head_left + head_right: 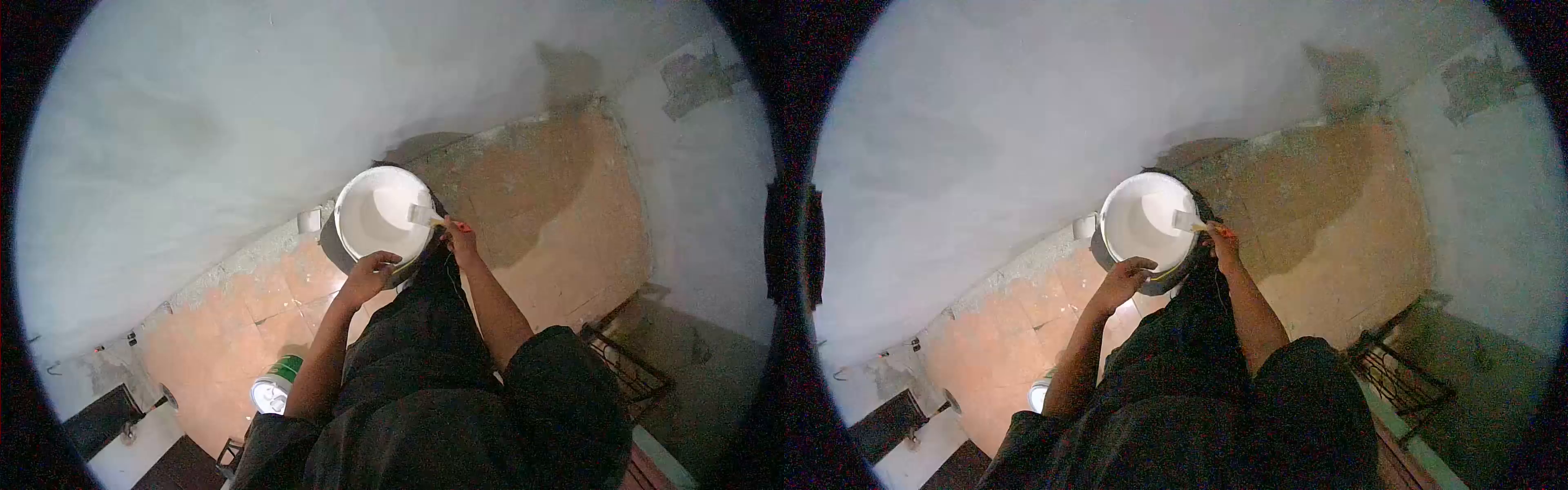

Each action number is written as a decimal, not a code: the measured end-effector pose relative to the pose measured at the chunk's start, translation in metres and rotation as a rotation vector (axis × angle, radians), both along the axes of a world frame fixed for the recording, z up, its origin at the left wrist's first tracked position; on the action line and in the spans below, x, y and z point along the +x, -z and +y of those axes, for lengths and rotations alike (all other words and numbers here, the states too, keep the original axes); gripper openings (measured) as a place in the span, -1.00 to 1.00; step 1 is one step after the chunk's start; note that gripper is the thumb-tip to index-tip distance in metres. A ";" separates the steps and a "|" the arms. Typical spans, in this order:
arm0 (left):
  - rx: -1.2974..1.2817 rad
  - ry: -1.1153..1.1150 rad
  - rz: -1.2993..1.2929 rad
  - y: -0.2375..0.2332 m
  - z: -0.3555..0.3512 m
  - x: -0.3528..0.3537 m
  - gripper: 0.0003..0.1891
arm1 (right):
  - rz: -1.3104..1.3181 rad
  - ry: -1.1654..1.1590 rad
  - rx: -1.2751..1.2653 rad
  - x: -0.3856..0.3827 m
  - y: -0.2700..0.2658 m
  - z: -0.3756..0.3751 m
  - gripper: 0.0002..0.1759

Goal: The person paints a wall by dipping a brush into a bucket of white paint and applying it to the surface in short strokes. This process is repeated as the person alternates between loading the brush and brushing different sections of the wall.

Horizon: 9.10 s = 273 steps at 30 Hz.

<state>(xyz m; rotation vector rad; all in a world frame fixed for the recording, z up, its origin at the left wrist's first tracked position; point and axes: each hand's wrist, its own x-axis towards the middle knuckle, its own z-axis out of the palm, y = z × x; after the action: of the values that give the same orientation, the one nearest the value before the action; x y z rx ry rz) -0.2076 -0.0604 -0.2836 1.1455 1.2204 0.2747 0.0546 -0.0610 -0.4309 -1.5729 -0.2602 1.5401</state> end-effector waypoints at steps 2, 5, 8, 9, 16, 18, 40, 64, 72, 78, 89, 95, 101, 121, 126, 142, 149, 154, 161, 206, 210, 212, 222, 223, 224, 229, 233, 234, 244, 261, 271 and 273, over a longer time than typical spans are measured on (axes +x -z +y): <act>-0.018 0.020 0.009 0.000 0.001 0.002 -0.73 | -0.025 -0.021 -0.020 0.001 0.001 -0.001 -0.59; -0.028 0.031 0.006 -0.007 0.005 0.006 -0.73 | -0.046 -0.033 -0.014 0.002 0.002 0.001 -0.58; -0.052 0.009 0.006 -0.006 0.004 0.008 -0.72 | -0.071 -0.060 -0.003 0.003 0.000 0.004 -0.60; -0.062 0.007 0.007 -0.009 0.004 0.010 -0.71 | -0.102 -0.098 -0.016 0.003 -0.002 0.005 -0.62; -0.045 0.030 0.022 -0.014 0.002 0.015 -0.70 | -0.082 0.008 -0.044 -0.003 -0.003 0.006 -0.63; -0.041 0.024 0.006 -0.011 0.001 0.015 -0.69 | -0.115 0.000 -0.082 -0.003 -0.002 0.007 -0.64; -0.046 -0.071 -0.021 0.005 -0.017 0.018 -0.73 | -0.094 0.058 -0.002 -0.014 -0.008 0.001 -0.56; -0.081 -0.073 -0.045 -0.001 -0.022 0.021 -0.72 | -0.518 -0.446 0.607 -0.003 0.029 0.006 -0.74; -0.046 -0.097 -0.036 0.005 -0.023 0.019 -0.73 | -0.481 -0.542 0.406 0.003 0.009 0.005 -0.70; -0.025 -0.074 -0.038 0.007 -0.017 0.019 -0.71 | -0.299 -0.362 0.336 -0.011 0.021 0.009 -0.69; 0.011 -0.125 -0.165 -0.062 0.013 0.013 -0.74 | 0.338 -0.012 0.114 -0.011 -0.004 -0.011 -0.48; 0.207 -0.362 -0.292 -0.122 0.033 -0.006 -0.78 | 0.723 0.064 0.321 0.000 -0.020 0.003 -0.55; 0.429 -0.433 -0.343 -0.161 0.028 -0.024 -0.79 | 0.855 0.166 0.611 -0.010 -0.112 0.023 -0.65; 1.291 -0.162 -0.169 -0.283 -0.025 -0.084 -0.89 | 0.451 0.121 1.364 -0.017 -0.363 0.051 -0.77; 1.477 -0.185 -0.059 -0.312 -0.060 -0.059 -0.87 | 0.055 0.047 1.498 -0.003 -0.458 0.051 -0.58; 1.774 -0.250 0.210 -0.329 -0.070 -0.055 -0.83 | -2.014 -0.201 2.221 -0.067 -0.607 0.086 -0.78; 1.700 -0.336 0.274 -0.336 -0.049 -0.058 -0.84 | -2.021 -0.354 2.112 -0.080 -0.616 0.104 -0.82; 1.698 -0.302 0.172 -0.319 -0.037 -0.044 -0.83 | -1.800 -0.779 1.848 -0.069 -0.594 0.088 -0.86; 1.611 -0.274 0.122 -0.319 -0.050 -0.038 -0.86 | -1.995 -0.970 1.780 -0.068 -0.619 0.059 -0.87; 1.679 -0.223 -0.005 -0.304 -0.062 -0.035 -0.87 | -1.846 -1.079 1.762 -0.069 -0.643 0.090 -0.92; 1.727 -0.219 -0.009 -0.307 -0.059 -0.032 -0.87 | -1.874 -0.853 1.938 -0.070 -0.684 0.092 -0.91; 1.688 -0.181 0.021 -0.311 -0.063 -0.033 -0.88 | -1.873 -0.680 2.081 -0.066 -0.701 0.100 -0.90; 1.783 -0.132 0.066 -0.312 -0.055 -0.030 -0.88 | -2.027 -0.333 2.122 -0.057 -0.700 0.094 -0.90; 1.784 -0.133 0.066 -0.313 -0.056 -0.030 -0.88 | -2.065 -0.370 2.216 -0.059 -0.691 0.099 -0.89; 1.748 -0.146 0.051 -0.314 -0.058 -0.031 -0.88 | -1.922 -0.517 2.206 -0.059 -0.682 0.103 -0.88; 1.772 -0.118 0.049 -0.309 -0.050 -0.030 -0.89 | -1.752 -0.763 2.102 -0.066 -0.602 0.115 -0.87; 1.769 -0.152 0.050 -0.306 -0.046 -0.032 -0.89 | -1.663 -1.056 2.063 -0.067 -0.565 0.111 -0.87; 1.679 -0.162 0.060 -0.309 -0.053 -0.031 -0.89 | -1.674 -1.163 1.812 -0.067 -0.561 0.103 -0.87; 1.754 -0.109 0.077 -0.303 -0.044 -0.030 -0.89 | -1.658 -1.090 1.643 -0.063 -0.633 0.120 -0.91; 1.818 -0.091 0.037 -0.297 -0.040 -0.025 -0.88 | -2.064 -0.512 2.160 -0.045 -0.649 0.132 -0.80; 1.747 -0.135 0.008 -0.292 -0.029 -0.026 -0.90 | -1.671 -1.338 1.871 -0.055 -0.542 0.136 -0.87; 1.763 -0.126 0.000 -0.290 -0.027 -0.025 -0.90 | -1.662 -1.358 1.783 -0.050 -0.551 0.130 -0.88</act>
<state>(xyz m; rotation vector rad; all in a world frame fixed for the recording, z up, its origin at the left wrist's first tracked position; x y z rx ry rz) -0.2329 -0.0872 0.0060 2.4833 0.8564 1.6406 0.0043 0.0689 0.1204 -0.4234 -2.8539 -0.3390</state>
